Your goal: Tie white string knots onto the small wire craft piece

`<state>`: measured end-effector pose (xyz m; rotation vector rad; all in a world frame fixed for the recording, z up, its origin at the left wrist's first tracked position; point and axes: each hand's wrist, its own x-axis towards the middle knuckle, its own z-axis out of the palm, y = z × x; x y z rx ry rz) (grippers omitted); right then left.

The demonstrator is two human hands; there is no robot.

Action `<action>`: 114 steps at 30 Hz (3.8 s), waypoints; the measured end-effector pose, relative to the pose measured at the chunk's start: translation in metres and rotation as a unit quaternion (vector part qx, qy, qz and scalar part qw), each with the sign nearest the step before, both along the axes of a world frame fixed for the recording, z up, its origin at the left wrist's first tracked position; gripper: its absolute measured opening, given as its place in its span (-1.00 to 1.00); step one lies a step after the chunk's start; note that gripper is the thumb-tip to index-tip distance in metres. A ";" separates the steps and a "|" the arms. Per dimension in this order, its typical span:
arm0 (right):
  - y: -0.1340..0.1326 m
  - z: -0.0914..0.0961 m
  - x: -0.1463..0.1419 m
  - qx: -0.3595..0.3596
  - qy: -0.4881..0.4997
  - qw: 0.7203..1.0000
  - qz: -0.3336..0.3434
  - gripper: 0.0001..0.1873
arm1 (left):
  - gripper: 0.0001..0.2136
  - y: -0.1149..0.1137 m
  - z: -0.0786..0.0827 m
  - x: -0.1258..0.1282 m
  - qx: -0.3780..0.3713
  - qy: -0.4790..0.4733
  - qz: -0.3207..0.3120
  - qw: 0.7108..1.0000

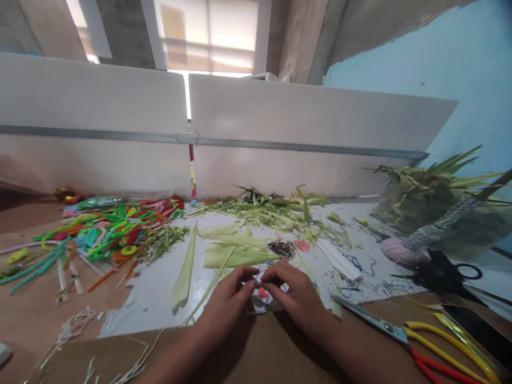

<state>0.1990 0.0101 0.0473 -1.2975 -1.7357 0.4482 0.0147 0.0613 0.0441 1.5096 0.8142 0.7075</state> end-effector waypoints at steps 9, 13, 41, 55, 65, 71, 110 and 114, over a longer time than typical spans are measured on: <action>0.002 -0.001 0.003 -0.041 0.078 0.996 -0.014 -0.90 | -0.74 0.005 -0.008 0.004 0.043 0.012 0.036 0.998; 0.004 -0.001 0.007 -0.044 0.094 0.994 -0.022 -0.83 | -0.72 0.005 -0.006 0.004 0.043 0.017 0.051 0.998; 0.003 0.003 0.000 -0.078 0.067 0.995 -0.003 -0.89 | -0.76 -0.003 -0.004 0.003 0.057 0.041 0.066 0.995; 0.003 0.004 0.001 -0.100 0.076 0.992 0.022 -0.74 | -0.77 -0.002 -0.006 0.003 0.103 0.072 0.074 0.989; 0.002 0.006 -0.001 -0.104 0.098 0.990 0.017 -0.83 | -0.81 -0.005 -0.005 0.002 0.113 0.074 0.074 0.988; 0.002 0.005 -0.001 -0.098 0.093 0.991 0.014 -0.86 | -0.76 -0.004 -0.007 0.002 0.085 0.055 0.071 0.992; 0.002 0.003 0.000 -0.064 0.080 0.995 0.014 -0.89 | -0.78 -0.004 -0.009 0.004 0.062 0.056 0.079 0.993; 0.002 0.000 0.000 -0.052 0.077 0.996 0.014 -0.89 | -0.76 -0.005 -0.007 0.003 0.048 0.050 0.080 0.994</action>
